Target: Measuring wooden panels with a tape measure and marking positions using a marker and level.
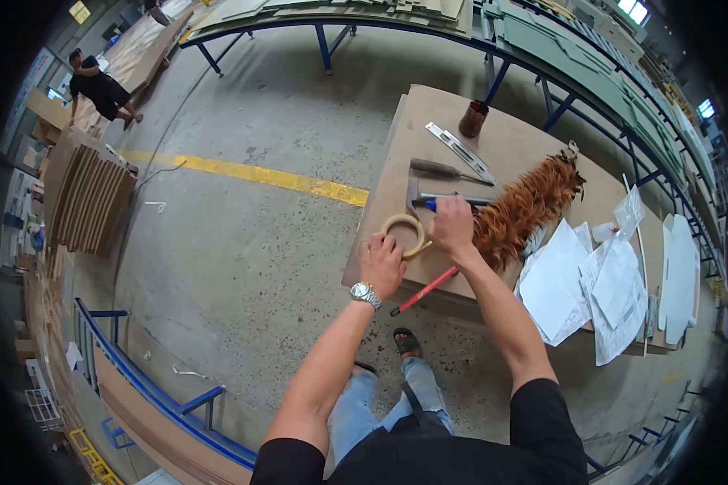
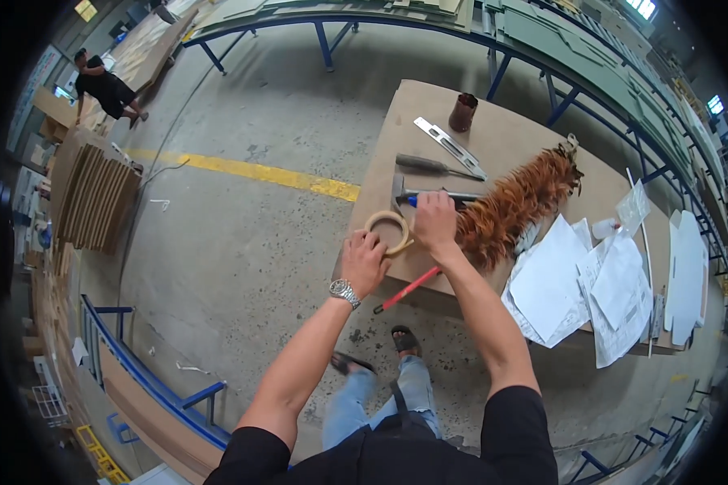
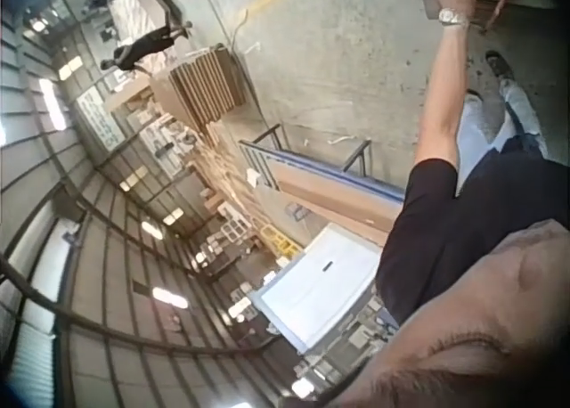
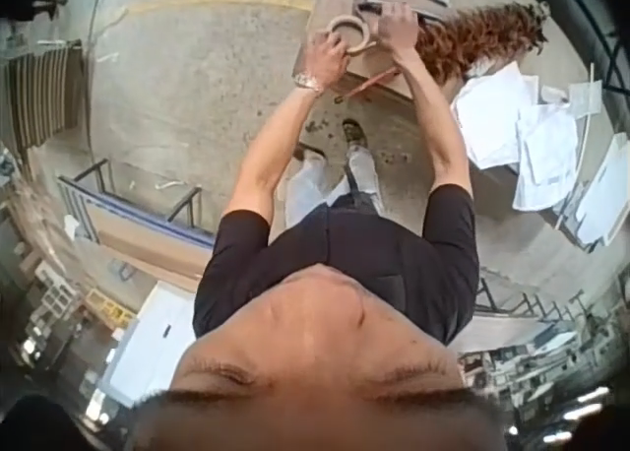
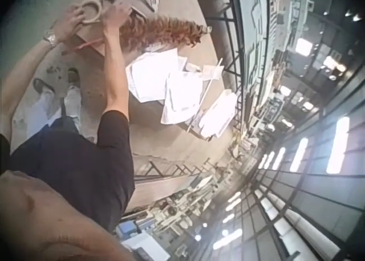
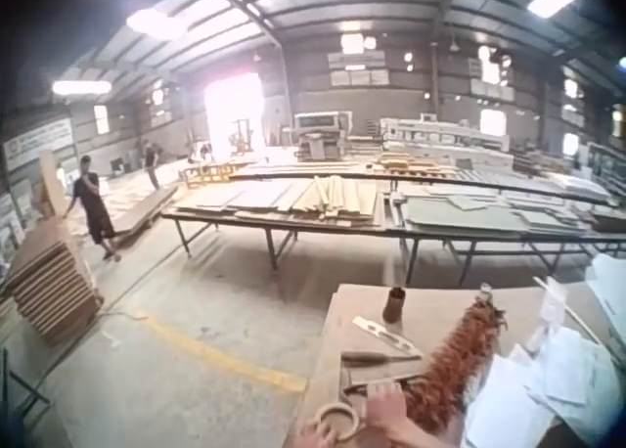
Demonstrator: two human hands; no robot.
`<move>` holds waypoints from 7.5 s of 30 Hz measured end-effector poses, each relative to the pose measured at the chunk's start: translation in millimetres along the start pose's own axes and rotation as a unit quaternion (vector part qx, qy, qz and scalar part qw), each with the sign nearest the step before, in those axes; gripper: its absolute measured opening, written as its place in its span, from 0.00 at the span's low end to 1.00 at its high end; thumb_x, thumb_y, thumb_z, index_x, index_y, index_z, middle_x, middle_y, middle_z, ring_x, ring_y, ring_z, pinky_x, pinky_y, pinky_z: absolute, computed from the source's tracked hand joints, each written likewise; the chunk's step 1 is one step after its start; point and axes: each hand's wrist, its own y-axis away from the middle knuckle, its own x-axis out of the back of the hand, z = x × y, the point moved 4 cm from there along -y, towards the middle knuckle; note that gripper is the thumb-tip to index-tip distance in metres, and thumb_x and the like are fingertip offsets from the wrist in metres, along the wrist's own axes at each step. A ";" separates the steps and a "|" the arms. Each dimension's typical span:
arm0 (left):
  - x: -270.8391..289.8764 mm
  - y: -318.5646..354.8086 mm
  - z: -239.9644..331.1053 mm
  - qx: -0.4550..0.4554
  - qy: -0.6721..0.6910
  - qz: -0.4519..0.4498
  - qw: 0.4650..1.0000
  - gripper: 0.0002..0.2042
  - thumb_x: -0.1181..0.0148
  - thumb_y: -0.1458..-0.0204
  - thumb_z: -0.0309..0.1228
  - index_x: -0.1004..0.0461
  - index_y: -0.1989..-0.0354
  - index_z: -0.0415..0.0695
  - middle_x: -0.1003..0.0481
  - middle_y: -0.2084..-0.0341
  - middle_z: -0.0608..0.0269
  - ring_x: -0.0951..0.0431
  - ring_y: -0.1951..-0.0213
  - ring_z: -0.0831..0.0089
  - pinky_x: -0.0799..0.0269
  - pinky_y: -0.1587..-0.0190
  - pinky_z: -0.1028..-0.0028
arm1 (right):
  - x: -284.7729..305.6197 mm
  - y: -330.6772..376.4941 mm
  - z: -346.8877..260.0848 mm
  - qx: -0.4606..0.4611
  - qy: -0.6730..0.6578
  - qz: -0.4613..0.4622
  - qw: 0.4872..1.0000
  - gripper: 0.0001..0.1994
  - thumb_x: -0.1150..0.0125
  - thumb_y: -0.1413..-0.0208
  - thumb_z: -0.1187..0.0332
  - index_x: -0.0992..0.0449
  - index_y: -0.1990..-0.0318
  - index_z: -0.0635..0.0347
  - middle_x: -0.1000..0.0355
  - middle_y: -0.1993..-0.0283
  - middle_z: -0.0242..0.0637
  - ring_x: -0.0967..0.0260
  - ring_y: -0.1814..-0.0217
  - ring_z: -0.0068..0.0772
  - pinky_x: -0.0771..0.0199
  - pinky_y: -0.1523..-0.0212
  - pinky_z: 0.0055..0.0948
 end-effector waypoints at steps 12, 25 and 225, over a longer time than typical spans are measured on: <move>242.8 8.5 -270.4 0.090 0.400 0.061 0.910 0.09 0.31 0.53 0.23 0.20 0.62 0.41 0.21 0.65 0.62 0.28 0.61 0.68 0.29 0.61 0.72 | 39.1 -184.9 -286.5 -0.263 -0.642 -0.263 0.670 0.17 0.33 0.48 0.66 0.21 0.53 0.68 0.35 0.80 0.24 0.44 0.83 0.13 0.46 0.82 0.18; 463.8 20.7 -677.5 0.133 0.265 0.183 0.937 0.08 0.33 0.52 0.29 0.23 0.66 0.42 0.23 0.70 0.58 0.26 0.64 0.59 0.29 0.59 0.67 | -170.7 -488.8 -674.0 -0.031 -0.559 -0.488 0.669 0.06 0.32 0.54 0.70 0.21 0.71 0.63 0.32 0.81 0.27 0.41 0.82 0.15 0.44 0.82 0.20; 1267.7 -174.8 -2610.1 0.800 -0.363 0.462 0.120 0.13 0.41 0.45 0.24 0.26 0.50 0.41 0.22 0.56 0.49 0.23 0.52 0.48 0.28 0.50 0.60 | -1193.6 -1732.9 -2678.4 0.540 -0.472 -0.577 0.390 0.08 0.29 0.52 0.70 0.19 0.67 0.66 0.28 0.78 0.25 0.37 0.76 0.14 0.34 0.73 0.21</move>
